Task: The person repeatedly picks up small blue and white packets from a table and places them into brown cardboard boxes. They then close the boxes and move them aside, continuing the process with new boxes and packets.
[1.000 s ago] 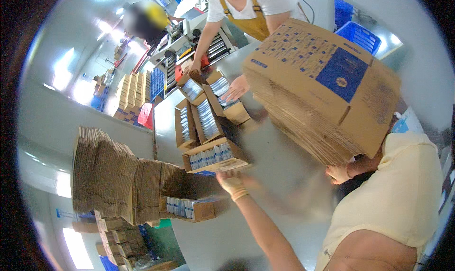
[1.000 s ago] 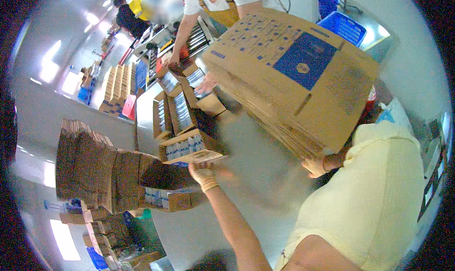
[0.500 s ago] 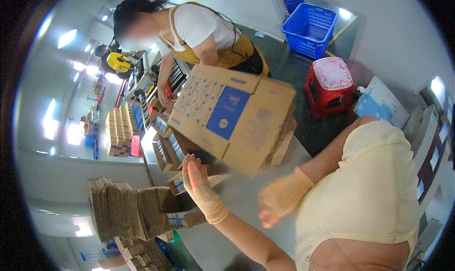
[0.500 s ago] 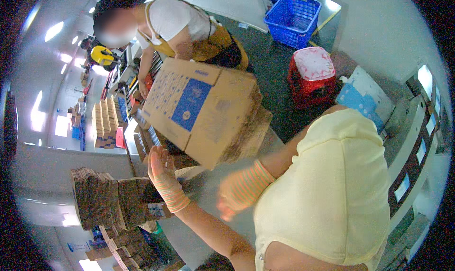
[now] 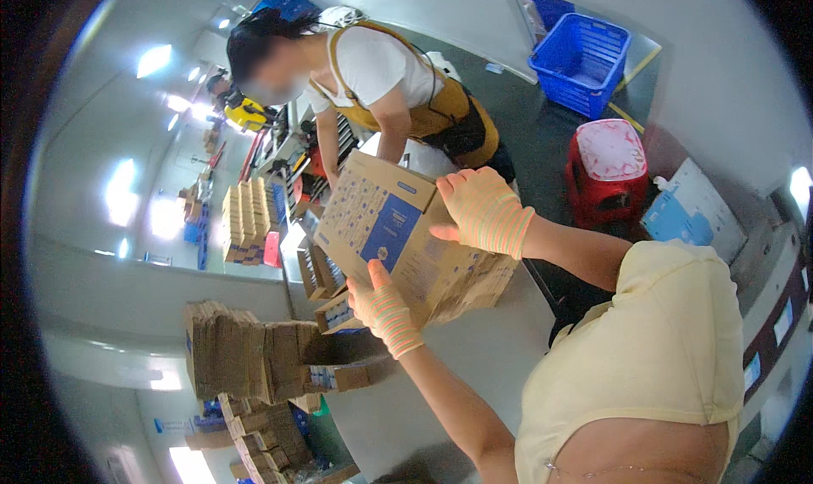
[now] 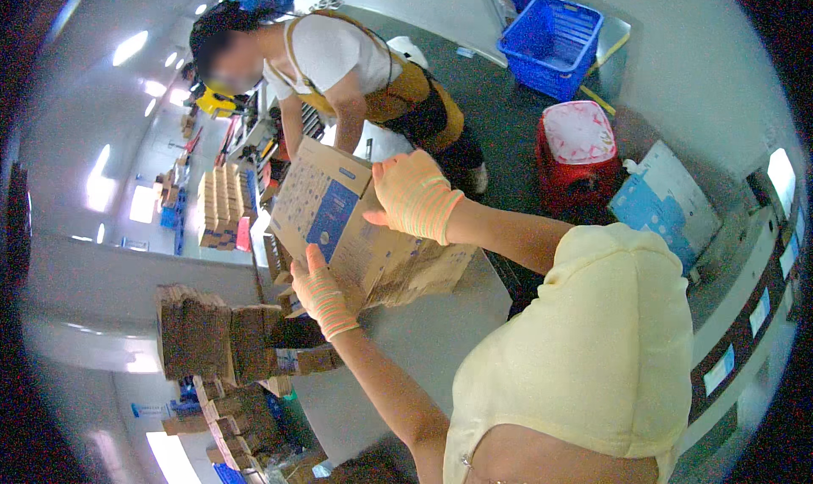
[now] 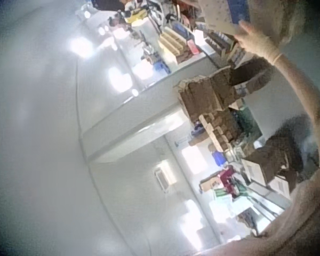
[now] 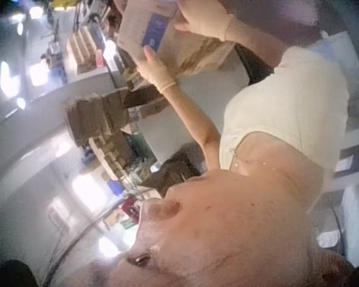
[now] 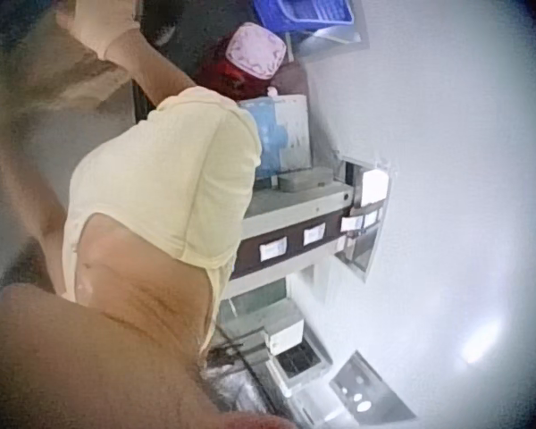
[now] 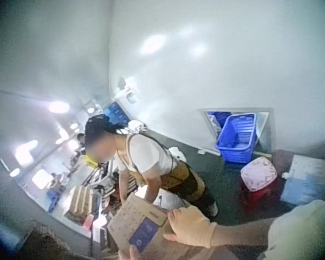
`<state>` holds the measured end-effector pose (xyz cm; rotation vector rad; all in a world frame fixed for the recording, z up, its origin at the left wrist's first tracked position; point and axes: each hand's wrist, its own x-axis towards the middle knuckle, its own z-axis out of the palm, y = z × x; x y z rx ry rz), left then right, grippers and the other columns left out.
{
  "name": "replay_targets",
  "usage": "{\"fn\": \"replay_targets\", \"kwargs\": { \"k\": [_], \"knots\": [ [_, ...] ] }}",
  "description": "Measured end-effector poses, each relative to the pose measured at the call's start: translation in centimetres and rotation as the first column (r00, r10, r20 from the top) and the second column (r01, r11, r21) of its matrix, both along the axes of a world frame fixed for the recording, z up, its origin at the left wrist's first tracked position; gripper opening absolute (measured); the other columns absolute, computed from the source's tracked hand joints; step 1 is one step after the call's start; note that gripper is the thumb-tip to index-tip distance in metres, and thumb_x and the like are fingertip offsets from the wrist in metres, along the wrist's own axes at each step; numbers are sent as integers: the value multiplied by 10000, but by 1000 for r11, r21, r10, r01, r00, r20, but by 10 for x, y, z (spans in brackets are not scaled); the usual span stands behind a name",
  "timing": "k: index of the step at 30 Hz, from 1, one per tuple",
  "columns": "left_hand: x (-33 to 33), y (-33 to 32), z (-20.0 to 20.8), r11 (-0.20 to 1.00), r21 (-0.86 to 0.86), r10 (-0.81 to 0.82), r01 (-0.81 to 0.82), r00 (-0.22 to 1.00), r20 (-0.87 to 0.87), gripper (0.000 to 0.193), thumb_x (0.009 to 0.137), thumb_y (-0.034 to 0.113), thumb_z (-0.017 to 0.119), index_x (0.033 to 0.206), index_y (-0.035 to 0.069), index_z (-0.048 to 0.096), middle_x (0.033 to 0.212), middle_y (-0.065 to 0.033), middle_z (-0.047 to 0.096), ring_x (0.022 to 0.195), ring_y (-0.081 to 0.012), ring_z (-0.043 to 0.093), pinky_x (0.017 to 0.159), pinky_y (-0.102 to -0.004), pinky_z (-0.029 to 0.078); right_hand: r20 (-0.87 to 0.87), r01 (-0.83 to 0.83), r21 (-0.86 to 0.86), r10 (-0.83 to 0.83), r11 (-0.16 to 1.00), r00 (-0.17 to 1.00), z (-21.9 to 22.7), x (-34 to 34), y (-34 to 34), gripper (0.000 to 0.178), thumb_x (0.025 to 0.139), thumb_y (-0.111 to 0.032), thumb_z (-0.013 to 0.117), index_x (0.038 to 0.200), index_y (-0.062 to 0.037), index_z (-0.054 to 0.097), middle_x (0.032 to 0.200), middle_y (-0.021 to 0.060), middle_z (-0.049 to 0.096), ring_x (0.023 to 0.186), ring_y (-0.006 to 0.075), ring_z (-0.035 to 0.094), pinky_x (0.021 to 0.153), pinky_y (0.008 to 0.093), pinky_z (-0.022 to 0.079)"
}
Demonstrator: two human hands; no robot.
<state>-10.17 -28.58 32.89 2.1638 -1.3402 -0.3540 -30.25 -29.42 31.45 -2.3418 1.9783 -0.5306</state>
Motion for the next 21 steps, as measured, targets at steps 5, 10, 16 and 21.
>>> {"fn": "replay_targets", "kwargs": {
  "k": [5,10,16,21],
  "knots": [
    [7,34,-1,797,-560,-56,-225,896,-440,616,832,395,612,1244,-45,486,1155,-203,566,1042,-328,552,892,-438,451,221,-153,-325,232,933,947,27,12,34,655,754,-373,694,1214,40,478,1155,135,577,1087,258,555,909,374,420],
    [117,106,-31,712,-579,-255,-397,622,-740,595,896,479,493,1265,12,467,1213,-135,525,1040,-289,537,879,-440,472,270,-312,-449,460,837,846,14,60,55,823,716,-278,747,1354,15,318,1385,190,399,1268,314,421,1021,412,352],
    [128,236,-121,652,-329,22,-683,450,-893,754,936,613,211,1416,40,310,1397,-170,393,1259,-351,420,1015,-516,402,405,-733,-489,867,473,290,2,137,97,923,617,-588,730,1238,35,449,1288,221,477,1221,356,441,1036,424,329],
    [62,333,-236,562,39,338,-826,187,-922,641,951,521,345,1355,25,382,1284,-131,489,1172,-299,491,961,-434,441,402,-974,28,895,-225,-195,-85,198,154,648,739,-574,638,1076,-22,620,1139,163,599,1171,299,484,1039,411,328]
  ]
}}
